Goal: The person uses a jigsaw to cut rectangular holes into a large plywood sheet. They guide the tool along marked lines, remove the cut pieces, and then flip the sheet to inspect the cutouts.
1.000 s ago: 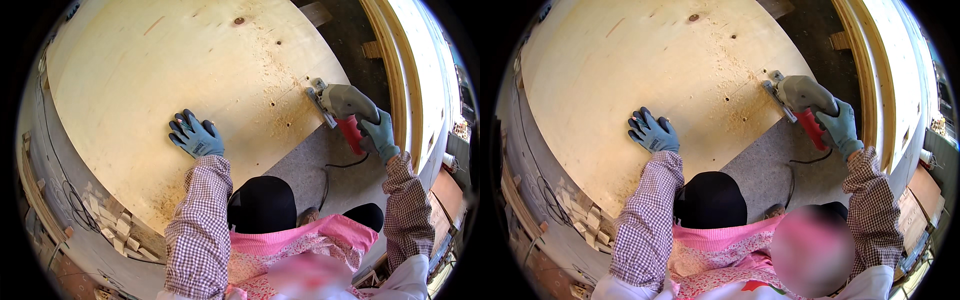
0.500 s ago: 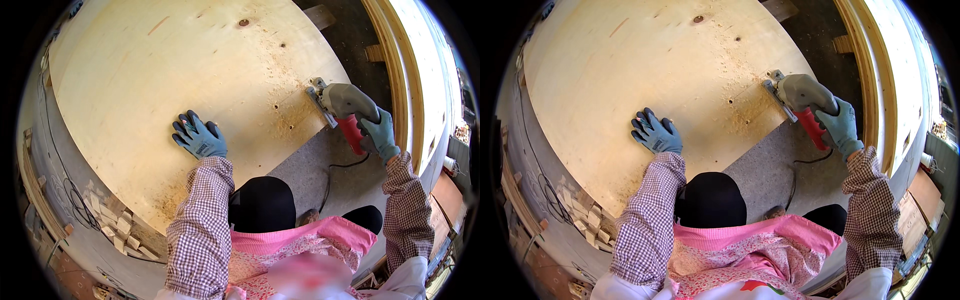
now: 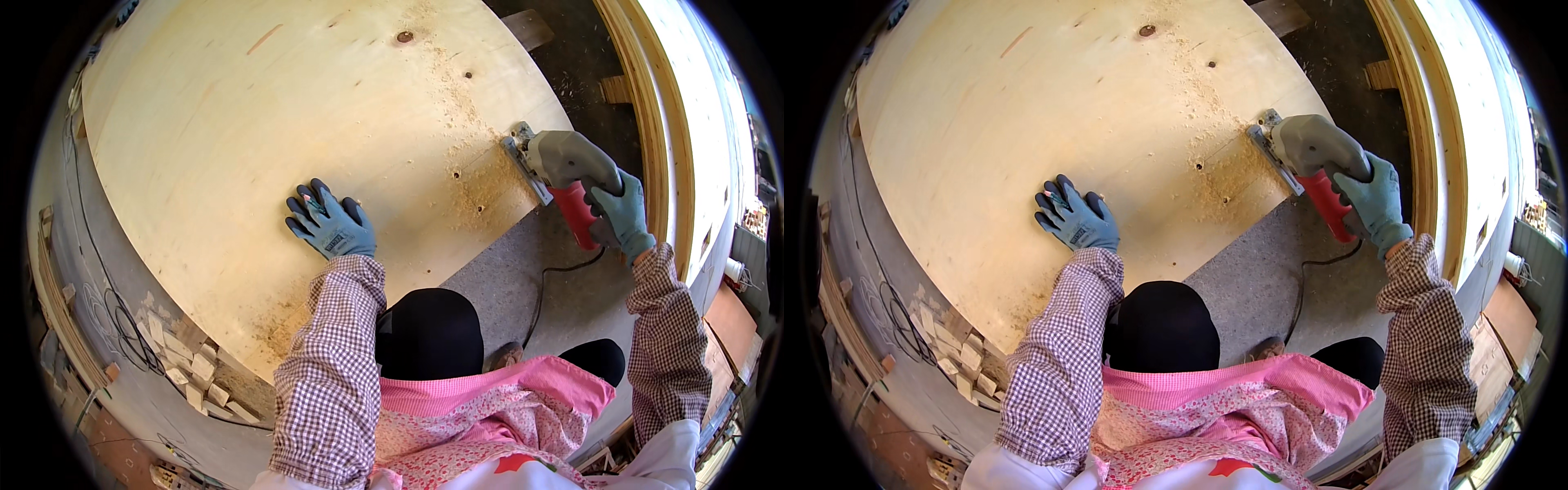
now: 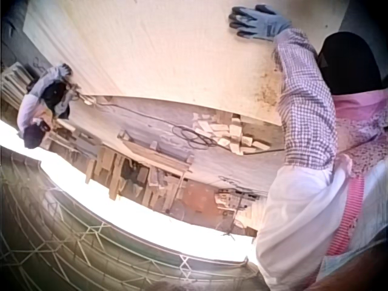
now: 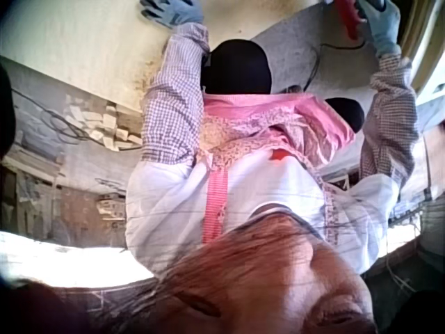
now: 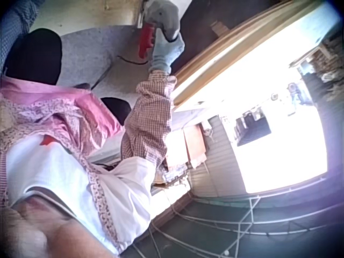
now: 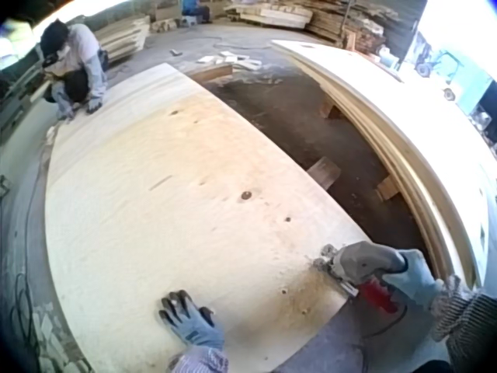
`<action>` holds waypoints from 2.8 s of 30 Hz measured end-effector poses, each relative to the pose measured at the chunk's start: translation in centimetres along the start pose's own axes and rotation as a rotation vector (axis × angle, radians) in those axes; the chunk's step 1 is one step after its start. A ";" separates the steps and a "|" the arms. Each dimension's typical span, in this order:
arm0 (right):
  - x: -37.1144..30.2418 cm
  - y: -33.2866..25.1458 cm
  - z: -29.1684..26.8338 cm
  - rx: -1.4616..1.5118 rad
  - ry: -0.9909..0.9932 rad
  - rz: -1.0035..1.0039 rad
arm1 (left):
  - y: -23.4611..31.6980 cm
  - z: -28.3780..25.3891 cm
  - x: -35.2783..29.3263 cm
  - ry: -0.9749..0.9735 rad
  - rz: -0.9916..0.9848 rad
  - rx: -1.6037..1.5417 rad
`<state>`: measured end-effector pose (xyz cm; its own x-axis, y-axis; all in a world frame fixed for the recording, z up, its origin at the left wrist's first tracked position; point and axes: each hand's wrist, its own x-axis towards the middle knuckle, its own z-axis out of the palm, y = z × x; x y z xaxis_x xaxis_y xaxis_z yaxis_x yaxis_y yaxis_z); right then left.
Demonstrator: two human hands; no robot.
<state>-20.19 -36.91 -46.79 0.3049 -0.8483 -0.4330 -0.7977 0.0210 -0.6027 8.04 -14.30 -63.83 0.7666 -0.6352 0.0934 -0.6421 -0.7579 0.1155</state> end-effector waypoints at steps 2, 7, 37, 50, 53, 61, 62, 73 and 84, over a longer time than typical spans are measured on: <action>0.1 -0.4 0.1 -0.006 0.006 0.003 | 0.0 -0.1 0.0 -0.007 -0.007 -0.002; 0.2 -0.5 0.1 0.025 0.020 0.006 | 0.3 0.2 0.1 -0.024 -0.005 -0.031; 1.7 -0.9 0.0 0.078 -0.015 -0.008 | 0.2 -0.1 0.3 -0.016 -0.010 -0.033; 1.9 -1.3 -0.2 -0.129 -0.044 -0.039 | -0.3 0.6 -0.1 -0.079 0.011 0.010; 2.1 -0.6 0.0 -0.152 -0.022 -0.142 | -0.6 1.0 -0.3 -0.065 0.021 0.038; 1.5 -1.6 -0.8 -0.377 0.051 -0.007 | 1.6 0.1 0.1 -0.189 -0.035 0.049; 1.5 -1.8 -0.5 -0.375 0.033 0.017 | 1.7 -1.2 0.6 -0.277 -0.081 0.011; 2.7 -3.2 -2.1 -0.354 -0.226 0.279 | 15.1 -23.4 -11.4 -1.001 -0.975 -1.729; 2.9 0.0 -0.4 -0.282 -0.146 0.049 | 19.9 -25.2 -16.2 -0.728 -1.269 -2.098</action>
<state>-19.49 -39.54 -47.72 0.3179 -0.7645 -0.5608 -0.9197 -0.1050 -0.3782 -17.10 -15.35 -38.10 0.2045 -0.5057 -0.8381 0.9789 0.1025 0.1769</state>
